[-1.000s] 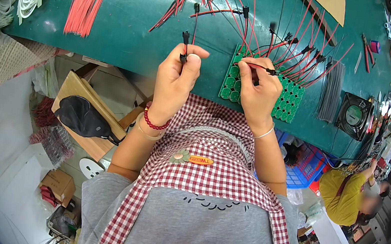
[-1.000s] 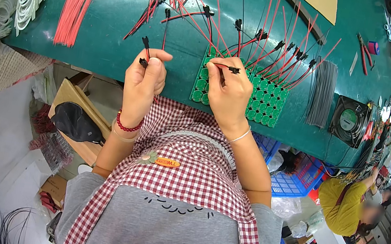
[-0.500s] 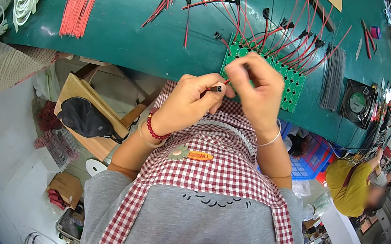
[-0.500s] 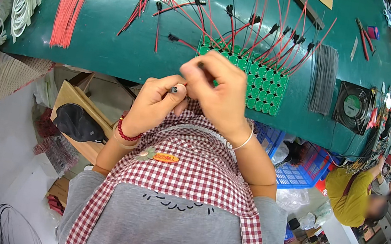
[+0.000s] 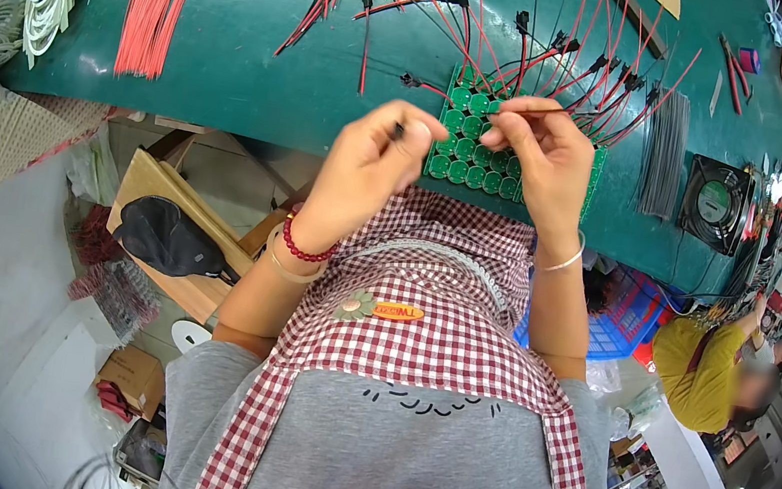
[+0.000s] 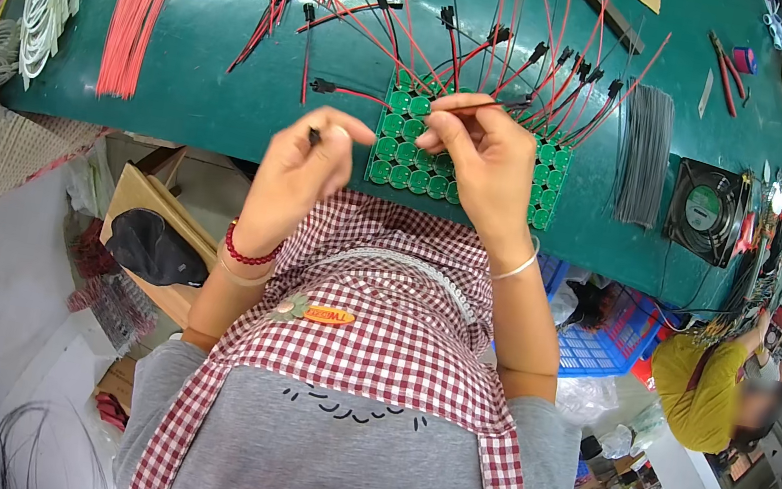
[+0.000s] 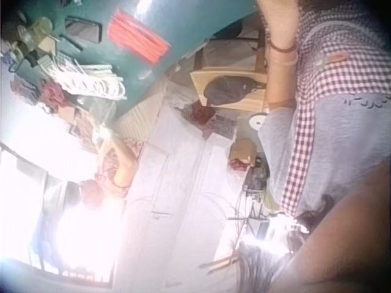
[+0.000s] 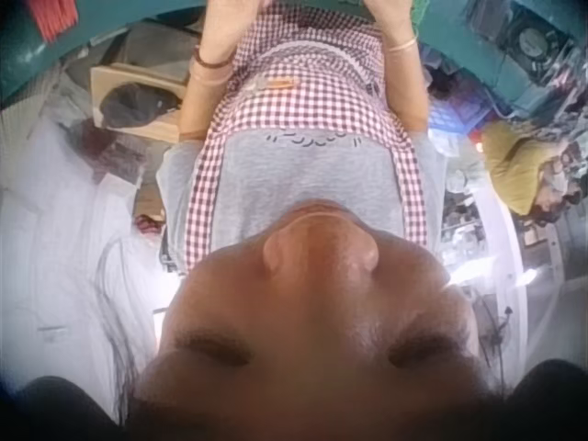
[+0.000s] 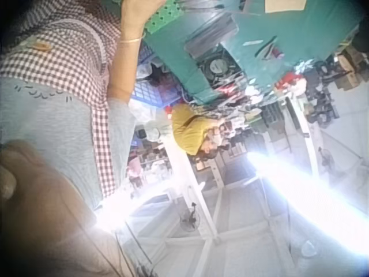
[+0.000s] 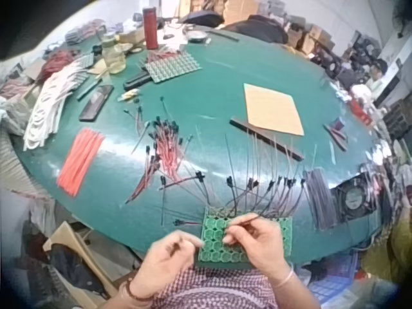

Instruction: The person connects wire harnesses to a circuit board and then inserts red and black wire strips into the board connectors by hand.

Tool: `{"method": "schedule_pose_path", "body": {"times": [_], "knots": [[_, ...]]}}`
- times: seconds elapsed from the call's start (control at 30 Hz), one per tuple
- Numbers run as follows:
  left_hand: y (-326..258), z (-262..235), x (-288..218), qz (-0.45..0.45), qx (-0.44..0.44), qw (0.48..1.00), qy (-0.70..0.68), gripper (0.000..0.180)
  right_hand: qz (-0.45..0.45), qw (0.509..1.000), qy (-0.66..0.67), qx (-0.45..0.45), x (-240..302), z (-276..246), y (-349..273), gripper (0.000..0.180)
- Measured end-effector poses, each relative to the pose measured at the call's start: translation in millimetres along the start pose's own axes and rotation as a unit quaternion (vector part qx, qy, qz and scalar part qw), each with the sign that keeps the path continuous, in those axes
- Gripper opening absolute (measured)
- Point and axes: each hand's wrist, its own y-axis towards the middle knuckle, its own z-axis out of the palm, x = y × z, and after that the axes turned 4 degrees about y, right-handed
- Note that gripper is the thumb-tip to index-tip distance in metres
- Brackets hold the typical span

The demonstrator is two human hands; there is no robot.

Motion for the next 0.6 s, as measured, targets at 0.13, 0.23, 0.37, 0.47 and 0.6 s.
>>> {"method": "schedule_pose_path", "body": {"times": [0.13, 0.23, 0.37, 0.47, 0.6], "knots": [[4, -6, -7, 0.007, -0.048, 0.997, -0.058, 0.022, -0.036, 0.997, -0.061, -0.045, -17, 3, 3, 0.008], [4, -8, -3, 0.008, -0.036, 0.998, -0.056, 0.018, -0.048, 0.994, -0.08, -0.064, -19, 7, 2, 0.007], [7, -1, -2, 0.014, -0.026, 0.999, -0.026, 0.018, -0.082, 0.987, -0.125, -0.067, -19, 8, 3, 0.007], [19, 5, -3, 0.033, -0.032, 0.999, -0.03, 0.019, -0.09, 0.984, -0.139, -0.065, -17, 9, 3, 0.006], [28, 8, -5, 0.016, 0.005, 0.999, -0.031, 0.019, -0.098, 0.983, -0.138, -0.067, -16, 9, 2, 0.005]]}}
